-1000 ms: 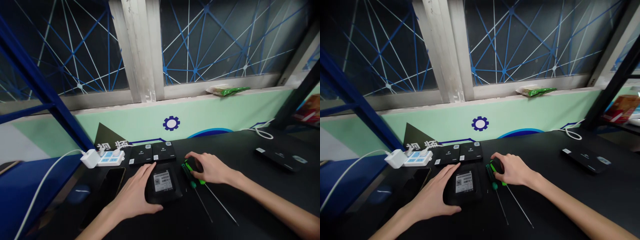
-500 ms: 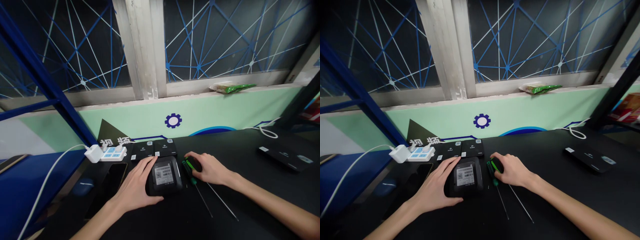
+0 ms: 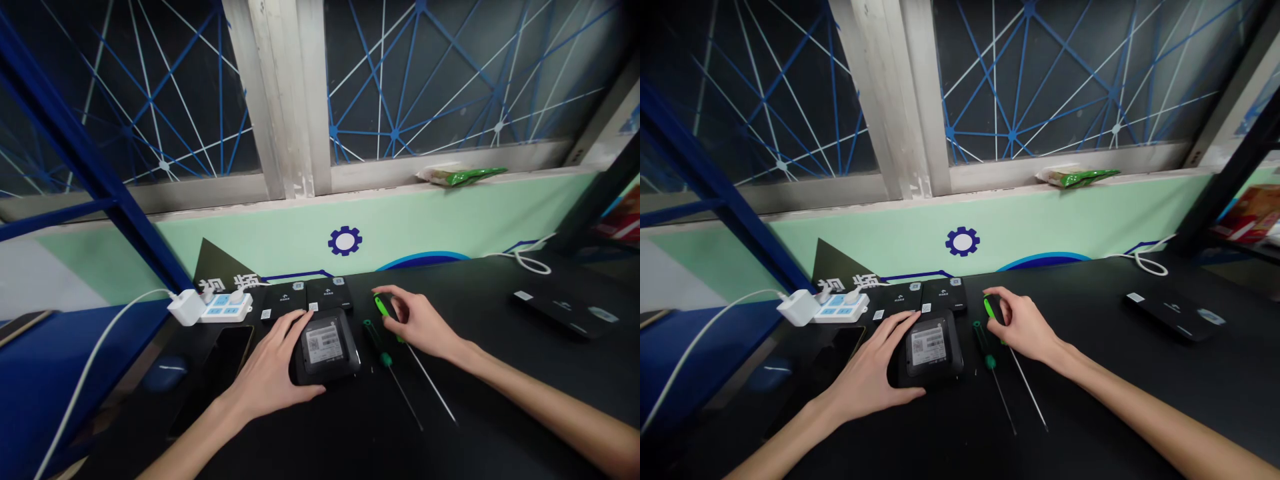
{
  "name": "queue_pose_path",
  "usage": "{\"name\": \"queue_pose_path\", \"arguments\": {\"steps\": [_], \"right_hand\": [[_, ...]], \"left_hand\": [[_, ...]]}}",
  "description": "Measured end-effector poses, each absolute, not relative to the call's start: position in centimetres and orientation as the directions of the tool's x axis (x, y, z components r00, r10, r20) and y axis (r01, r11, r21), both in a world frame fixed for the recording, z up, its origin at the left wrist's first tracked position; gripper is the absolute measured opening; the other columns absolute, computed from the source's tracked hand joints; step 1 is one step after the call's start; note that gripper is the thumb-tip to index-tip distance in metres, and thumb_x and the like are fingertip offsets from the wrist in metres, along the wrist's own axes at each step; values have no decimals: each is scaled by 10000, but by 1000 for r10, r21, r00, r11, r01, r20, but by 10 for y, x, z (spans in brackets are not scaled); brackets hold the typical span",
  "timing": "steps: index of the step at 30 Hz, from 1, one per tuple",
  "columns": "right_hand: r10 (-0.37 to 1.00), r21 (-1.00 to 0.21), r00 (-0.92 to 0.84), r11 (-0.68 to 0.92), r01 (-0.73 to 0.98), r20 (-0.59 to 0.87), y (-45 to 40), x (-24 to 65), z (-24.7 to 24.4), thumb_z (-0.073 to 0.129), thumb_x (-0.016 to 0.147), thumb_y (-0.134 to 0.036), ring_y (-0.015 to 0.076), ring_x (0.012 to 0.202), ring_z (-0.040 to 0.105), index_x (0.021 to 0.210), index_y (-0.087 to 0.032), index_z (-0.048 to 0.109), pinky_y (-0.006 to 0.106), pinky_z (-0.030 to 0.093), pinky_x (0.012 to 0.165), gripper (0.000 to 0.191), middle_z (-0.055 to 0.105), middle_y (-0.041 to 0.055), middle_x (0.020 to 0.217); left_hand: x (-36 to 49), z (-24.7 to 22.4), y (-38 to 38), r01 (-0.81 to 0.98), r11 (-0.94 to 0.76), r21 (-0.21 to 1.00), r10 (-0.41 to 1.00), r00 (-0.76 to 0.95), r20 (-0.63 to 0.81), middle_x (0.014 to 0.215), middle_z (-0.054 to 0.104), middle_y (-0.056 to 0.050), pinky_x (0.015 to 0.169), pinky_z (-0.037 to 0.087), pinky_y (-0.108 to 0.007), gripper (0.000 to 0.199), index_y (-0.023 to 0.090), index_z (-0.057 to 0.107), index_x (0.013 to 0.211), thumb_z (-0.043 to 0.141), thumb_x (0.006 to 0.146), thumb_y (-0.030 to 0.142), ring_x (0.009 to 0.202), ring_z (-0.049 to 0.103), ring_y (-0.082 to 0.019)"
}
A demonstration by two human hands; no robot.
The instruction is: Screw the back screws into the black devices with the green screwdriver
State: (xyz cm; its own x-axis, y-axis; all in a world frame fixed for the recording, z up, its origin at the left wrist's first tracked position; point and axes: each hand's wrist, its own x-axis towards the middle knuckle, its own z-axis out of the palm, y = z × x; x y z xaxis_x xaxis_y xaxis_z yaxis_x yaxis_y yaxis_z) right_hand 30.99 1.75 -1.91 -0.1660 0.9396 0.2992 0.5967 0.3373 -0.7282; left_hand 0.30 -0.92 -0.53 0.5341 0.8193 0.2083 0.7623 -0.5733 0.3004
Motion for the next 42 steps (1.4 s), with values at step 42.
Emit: {"name": "queue_pose_path", "arguments": {"steps": [42], "right_hand": [[878, -876, 236, 457, -152, 417, 26, 314, -24, 735, 806, -315, 96, 493, 525, 1010, -232, 512, 242, 451, 475, 313, 531, -55, 700]], "left_hand": [[-5, -15, -8, 751, -544, 374, 824, 563, 69, 1613, 216, -50, 1094, 366, -526, 856, 357, 211, 1541, 627, 843, 628, 1405, 346, -352]]}}
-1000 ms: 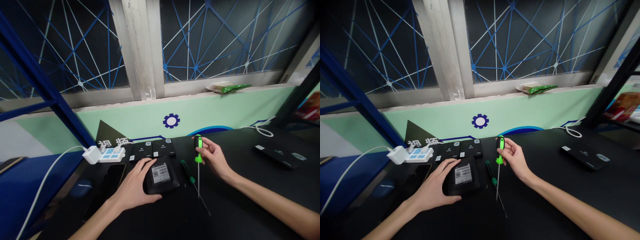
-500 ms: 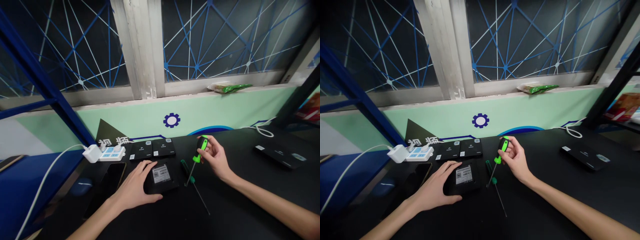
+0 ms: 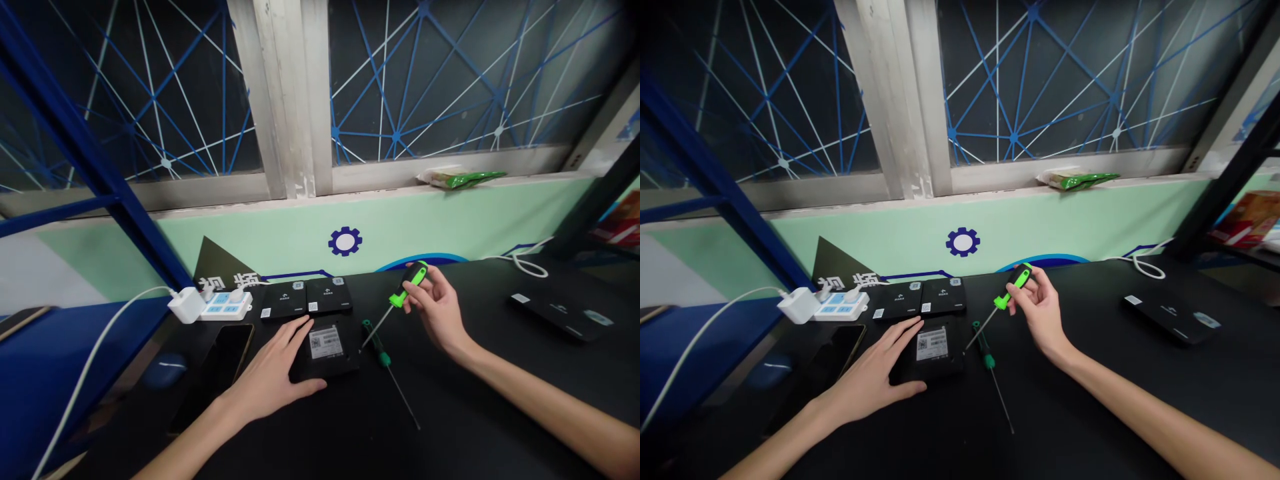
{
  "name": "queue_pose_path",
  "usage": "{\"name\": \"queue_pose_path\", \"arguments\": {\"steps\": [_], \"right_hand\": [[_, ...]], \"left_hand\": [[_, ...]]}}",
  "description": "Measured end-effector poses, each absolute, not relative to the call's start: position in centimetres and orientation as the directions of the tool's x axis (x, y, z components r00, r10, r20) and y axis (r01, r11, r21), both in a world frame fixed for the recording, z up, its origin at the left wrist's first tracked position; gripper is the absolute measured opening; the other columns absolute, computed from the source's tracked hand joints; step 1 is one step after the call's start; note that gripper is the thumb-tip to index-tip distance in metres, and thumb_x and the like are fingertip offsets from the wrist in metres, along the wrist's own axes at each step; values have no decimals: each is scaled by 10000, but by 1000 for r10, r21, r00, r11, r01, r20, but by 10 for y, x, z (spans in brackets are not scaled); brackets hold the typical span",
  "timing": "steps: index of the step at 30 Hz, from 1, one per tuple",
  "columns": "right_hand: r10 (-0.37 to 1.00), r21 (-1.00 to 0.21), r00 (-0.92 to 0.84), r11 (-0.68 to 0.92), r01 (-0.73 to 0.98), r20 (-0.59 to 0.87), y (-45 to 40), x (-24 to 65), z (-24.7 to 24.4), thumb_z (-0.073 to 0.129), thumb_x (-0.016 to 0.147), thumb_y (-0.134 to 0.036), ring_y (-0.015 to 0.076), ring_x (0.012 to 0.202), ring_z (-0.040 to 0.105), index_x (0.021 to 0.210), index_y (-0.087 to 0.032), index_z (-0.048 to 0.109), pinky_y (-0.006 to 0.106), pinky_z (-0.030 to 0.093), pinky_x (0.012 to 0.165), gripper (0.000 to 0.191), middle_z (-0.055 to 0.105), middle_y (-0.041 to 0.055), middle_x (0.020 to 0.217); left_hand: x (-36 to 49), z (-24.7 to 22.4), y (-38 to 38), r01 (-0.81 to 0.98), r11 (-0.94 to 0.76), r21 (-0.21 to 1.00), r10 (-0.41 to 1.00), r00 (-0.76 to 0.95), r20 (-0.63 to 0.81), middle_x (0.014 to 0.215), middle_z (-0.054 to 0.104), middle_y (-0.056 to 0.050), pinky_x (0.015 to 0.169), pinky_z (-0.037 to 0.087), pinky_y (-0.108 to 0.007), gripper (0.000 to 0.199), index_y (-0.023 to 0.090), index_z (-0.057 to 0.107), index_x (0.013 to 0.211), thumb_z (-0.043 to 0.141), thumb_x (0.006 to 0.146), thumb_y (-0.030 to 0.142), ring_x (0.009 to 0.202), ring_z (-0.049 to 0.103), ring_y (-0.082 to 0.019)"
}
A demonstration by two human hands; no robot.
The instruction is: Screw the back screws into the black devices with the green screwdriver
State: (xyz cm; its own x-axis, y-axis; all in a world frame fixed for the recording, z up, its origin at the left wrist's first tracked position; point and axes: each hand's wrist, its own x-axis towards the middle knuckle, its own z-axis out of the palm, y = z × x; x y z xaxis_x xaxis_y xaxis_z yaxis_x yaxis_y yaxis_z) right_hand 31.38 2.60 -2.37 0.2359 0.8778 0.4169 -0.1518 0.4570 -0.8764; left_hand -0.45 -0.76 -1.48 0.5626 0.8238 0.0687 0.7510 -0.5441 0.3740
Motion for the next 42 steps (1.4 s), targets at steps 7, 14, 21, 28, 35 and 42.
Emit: {"name": "queue_pose_path", "arguments": {"steps": [7, 14, 21, 28, 35, 42], "right_hand": [[908, -893, 213, 402, -204, 360, 24, 308, -23, 749, 810, -316, 100, 509, 542, 964, -219, 522, 261, 471, 558, 291, 566, -58, 669], [895, -882, 241, 424, -206, 375, 28, 312, -27, 758, 803, -301, 101, 517, 555, 1004, -221, 543, 258, 475, 569, 305, 579, -56, 681], [855, -857, 272, 491, -156, 441, 26, 311, -26, 745, 816, -257, 123, 590, 615, 1059, -239, 545, 249, 507, 591, 316, 643, -30, 726], [865, -871, 255, 474, -132, 432, 19, 304, -21, 766, 778, -263, 138, 605, 633, 1031, -235, 537, 257, 544, 563, 342, 638, -21, 758], [917, -908, 117, 395, -141, 381, 17, 302, -23, 778, 769, -274, 124, 568, 611, 1027, -220, 549, 246, 533, 536, 349, 661, -7, 773], [902, -890, 165, 424, -167, 398, 21, 306, -27, 775, 787, -269, 129, 591, 626, 1064, -228, 563, 242, 528, 554, 351, 661, -14, 766]], "left_hand": [[-4, -15, -8, 743, -549, 383, 820, 568, 74, 1621, 199, -47, 1110, 358, -508, 836, 343, 191, 1549, 593, 876, 632, 1411, 342, -344], [-5, -16, -7, 753, -556, 351, 818, 572, 69, 1618, 208, -44, 1113, 356, -510, 846, 341, 185, 1549, 590, 871, 646, 1413, 340, -335], [-8, -11, -5, 748, -575, 331, 805, 589, 68, 1596, 273, -30, 1097, 388, -491, 875, 336, 256, 1530, 650, 814, 648, 1387, 388, -320], [-9, -9, -9, 737, -596, 318, 780, 625, 13, 1567, 342, -45, 1092, 364, -556, 968, 340, 338, 1504, 720, 693, 705, 1386, 370, -372], [-7, -11, -10, 721, -606, 334, 772, 635, 29, 1564, 347, -57, 1079, 366, -585, 963, 338, 348, 1502, 699, 696, 730, 1381, 369, -396], [-7, -11, -11, 727, -596, 340, 776, 631, 10, 1575, 327, -48, 1088, 349, -598, 965, 351, 322, 1513, 680, 709, 746, 1399, 337, -403]]}}
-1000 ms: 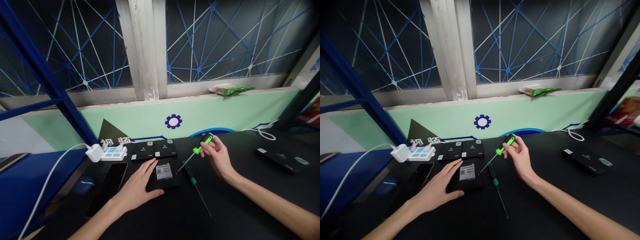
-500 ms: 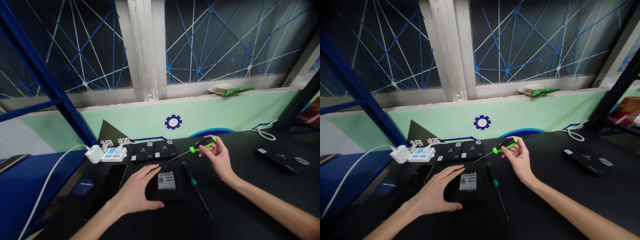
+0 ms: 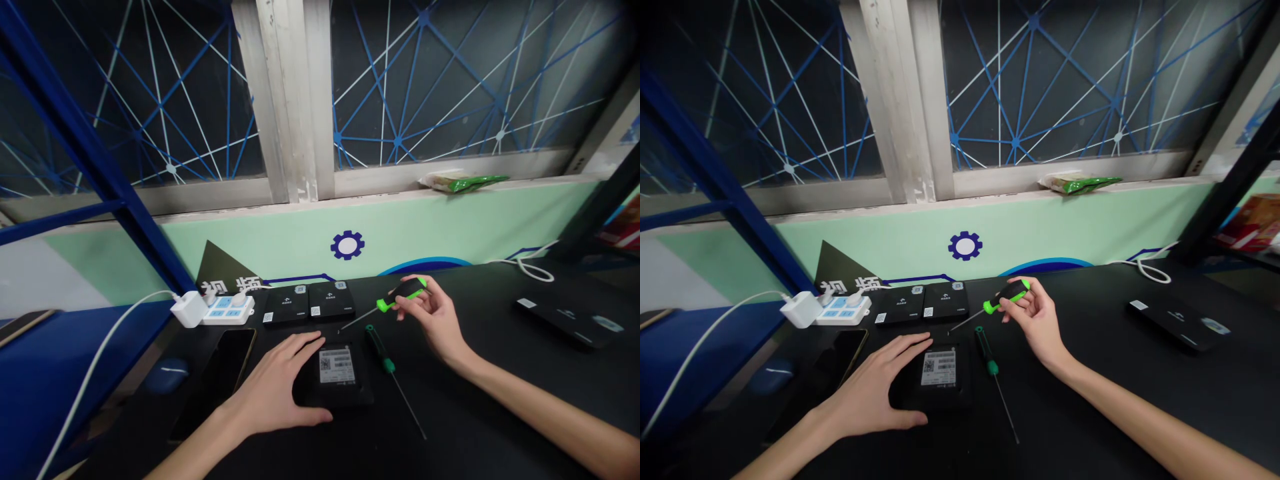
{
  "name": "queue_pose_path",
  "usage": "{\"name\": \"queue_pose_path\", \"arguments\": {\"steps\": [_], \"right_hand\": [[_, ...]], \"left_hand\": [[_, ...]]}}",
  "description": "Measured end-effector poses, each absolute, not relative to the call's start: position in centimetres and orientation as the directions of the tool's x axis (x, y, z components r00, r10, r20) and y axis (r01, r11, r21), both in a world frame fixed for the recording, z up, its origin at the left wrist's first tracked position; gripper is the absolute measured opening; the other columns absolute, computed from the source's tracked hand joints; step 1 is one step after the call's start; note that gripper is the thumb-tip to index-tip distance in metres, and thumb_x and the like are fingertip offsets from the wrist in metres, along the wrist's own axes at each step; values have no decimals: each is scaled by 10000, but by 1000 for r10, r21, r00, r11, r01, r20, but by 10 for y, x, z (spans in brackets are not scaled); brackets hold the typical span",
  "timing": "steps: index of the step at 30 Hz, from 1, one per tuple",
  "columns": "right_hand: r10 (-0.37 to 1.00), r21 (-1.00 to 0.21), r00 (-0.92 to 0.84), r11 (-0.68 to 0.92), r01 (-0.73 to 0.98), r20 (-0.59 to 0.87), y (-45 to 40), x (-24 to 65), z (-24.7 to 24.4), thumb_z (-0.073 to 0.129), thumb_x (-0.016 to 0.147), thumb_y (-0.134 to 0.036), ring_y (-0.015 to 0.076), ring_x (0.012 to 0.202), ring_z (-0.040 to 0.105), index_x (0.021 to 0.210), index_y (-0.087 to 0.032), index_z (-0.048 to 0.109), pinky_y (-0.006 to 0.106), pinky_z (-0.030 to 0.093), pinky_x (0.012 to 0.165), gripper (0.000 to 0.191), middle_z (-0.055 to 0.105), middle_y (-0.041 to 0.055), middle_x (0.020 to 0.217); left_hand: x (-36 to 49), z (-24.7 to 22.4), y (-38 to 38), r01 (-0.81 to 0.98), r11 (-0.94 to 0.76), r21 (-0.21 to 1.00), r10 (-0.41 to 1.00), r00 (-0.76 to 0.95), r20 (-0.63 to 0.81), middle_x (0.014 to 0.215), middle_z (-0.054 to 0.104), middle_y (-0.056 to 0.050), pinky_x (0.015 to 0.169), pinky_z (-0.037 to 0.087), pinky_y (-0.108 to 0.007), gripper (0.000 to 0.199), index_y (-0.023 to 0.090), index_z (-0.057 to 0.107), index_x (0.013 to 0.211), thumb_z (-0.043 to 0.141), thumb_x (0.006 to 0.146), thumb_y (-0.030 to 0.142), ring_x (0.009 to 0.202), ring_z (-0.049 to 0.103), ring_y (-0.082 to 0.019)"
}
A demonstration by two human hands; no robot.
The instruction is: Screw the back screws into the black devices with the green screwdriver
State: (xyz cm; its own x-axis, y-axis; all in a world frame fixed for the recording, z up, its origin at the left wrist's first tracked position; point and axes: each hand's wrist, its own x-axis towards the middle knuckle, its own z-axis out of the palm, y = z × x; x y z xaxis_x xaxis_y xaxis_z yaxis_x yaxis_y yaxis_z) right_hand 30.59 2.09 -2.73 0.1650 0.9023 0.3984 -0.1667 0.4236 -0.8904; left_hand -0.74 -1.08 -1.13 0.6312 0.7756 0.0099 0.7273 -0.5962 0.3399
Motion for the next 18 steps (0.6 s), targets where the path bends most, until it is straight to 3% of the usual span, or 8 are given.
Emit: {"name": "queue_pose_path", "arguments": {"steps": [18], "right_hand": [[899, -894, 165, 429, -133, 406, 21, 309, -26, 760, 797, -284, 129, 554, 614, 1070, -224, 585, 259, 516, 542, 330, 643, -19, 749]], "left_hand": [[-8, -13, -10, 732, -587, 345, 781, 624, 6, 1580, 317, -47, 1106, 330, -588, 976, 356, 307, 1519, 701, 706, 724, 1404, 324, -404]]}}
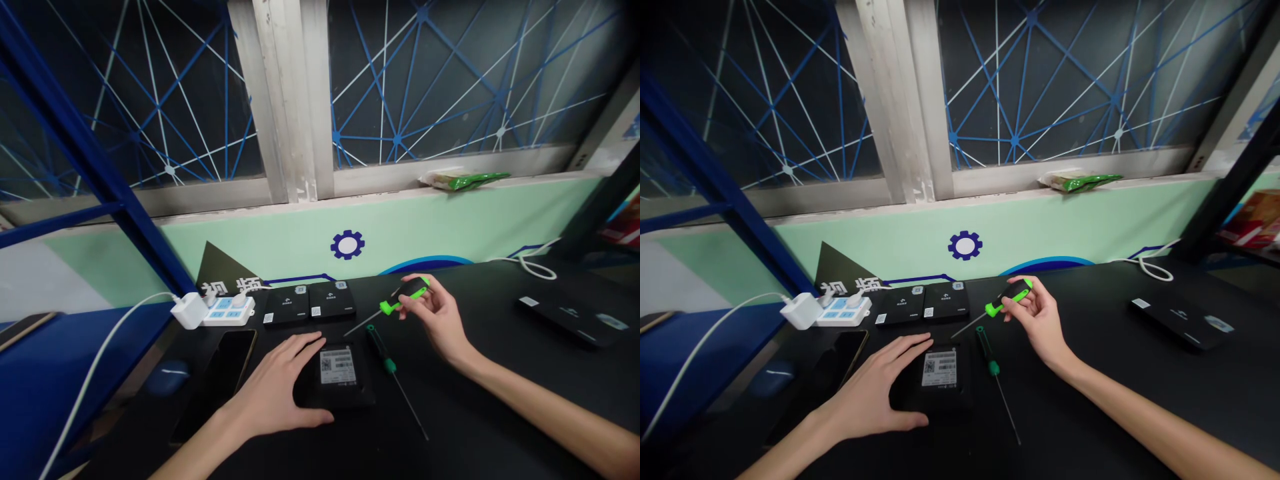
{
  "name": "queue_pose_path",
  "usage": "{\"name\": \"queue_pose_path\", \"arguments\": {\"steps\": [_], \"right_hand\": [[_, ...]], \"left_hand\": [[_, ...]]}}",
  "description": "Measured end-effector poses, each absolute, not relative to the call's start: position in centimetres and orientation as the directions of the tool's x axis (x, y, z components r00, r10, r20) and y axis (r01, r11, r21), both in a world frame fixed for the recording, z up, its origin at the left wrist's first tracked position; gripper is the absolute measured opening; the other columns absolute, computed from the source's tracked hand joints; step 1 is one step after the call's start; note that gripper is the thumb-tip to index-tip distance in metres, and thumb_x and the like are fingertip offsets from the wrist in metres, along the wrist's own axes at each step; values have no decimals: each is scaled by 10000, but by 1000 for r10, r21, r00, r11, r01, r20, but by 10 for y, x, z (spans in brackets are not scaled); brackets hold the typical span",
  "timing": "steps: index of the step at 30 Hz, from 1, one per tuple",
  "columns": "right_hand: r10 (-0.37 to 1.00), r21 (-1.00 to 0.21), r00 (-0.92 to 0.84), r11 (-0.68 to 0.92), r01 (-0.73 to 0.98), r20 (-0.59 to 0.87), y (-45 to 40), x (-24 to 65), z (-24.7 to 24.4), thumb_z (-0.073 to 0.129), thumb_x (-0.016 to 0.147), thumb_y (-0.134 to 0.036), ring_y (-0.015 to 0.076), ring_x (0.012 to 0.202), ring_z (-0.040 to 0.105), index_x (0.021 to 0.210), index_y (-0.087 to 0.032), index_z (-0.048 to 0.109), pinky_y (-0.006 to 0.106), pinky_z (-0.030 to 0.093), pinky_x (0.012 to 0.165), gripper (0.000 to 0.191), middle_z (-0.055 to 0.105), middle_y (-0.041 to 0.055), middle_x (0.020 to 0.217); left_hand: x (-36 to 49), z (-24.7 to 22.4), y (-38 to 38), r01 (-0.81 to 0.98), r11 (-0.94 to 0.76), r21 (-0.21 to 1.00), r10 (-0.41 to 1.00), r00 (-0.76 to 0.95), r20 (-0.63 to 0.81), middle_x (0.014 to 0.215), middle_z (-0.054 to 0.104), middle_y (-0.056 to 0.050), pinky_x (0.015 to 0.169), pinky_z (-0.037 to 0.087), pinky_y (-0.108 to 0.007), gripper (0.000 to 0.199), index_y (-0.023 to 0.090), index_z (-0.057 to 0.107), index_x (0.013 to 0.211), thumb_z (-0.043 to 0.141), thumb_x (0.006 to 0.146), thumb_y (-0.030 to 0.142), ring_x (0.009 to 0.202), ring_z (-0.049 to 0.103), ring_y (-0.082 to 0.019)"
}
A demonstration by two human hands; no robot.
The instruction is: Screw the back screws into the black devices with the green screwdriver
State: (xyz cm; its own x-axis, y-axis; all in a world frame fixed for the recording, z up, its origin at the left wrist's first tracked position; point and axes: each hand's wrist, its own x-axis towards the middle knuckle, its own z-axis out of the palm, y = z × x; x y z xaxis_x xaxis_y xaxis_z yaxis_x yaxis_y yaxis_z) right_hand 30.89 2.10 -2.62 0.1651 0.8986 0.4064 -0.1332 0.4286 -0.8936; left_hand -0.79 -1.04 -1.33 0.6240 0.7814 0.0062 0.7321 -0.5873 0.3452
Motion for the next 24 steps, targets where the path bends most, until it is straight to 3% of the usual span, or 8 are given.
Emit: {"name": "queue_pose_path", "arguments": {"steps": [5, 12, 24], "right_hand": [[893, -897, 183, 433, -94, 412, 21, 309, -25, 757, 796, -299, 136, 554, 600, 1079, -224, 586, 269, 519, 529, 339, 615, -25, 718], [880, -887, 196, 454, -87, 432, 22, 311, -25, 751, 800, -300, 134, 555, 594, 1084, -228, 589, 263, 511, 523, 335, 594, -31, 716], [854, -868, 202, 495, -37, 479, 19, 313, -22, 731, 804, -308, 143, 578, 597, 1107, -231, 585, 297, 524, 560, 344, 635, 1, 811]], "left_hand": [[-8, -11, -11, 726, -594, 346, 776, 631, 10, 1574, 321, -57, 1098, 329, -602, 971, 354, 317, 1509, 701, 702, 735, 1398, 327, -415], [-4, -8, -12, 723, -588, 362, 792, 606, 77, 1497, 419, -46, 1095, 380, -479, 662, 319, 383, 1444, 626, 882, 571, 1336, 438, -307], [-6, -10, -11, 727, -606, 324, 783, 617, 82, 1482, 430, -65, 1100, 347, -550, 754, 315, 391, 1447, 652, 821, 644, 1324, 438, -360]]}}
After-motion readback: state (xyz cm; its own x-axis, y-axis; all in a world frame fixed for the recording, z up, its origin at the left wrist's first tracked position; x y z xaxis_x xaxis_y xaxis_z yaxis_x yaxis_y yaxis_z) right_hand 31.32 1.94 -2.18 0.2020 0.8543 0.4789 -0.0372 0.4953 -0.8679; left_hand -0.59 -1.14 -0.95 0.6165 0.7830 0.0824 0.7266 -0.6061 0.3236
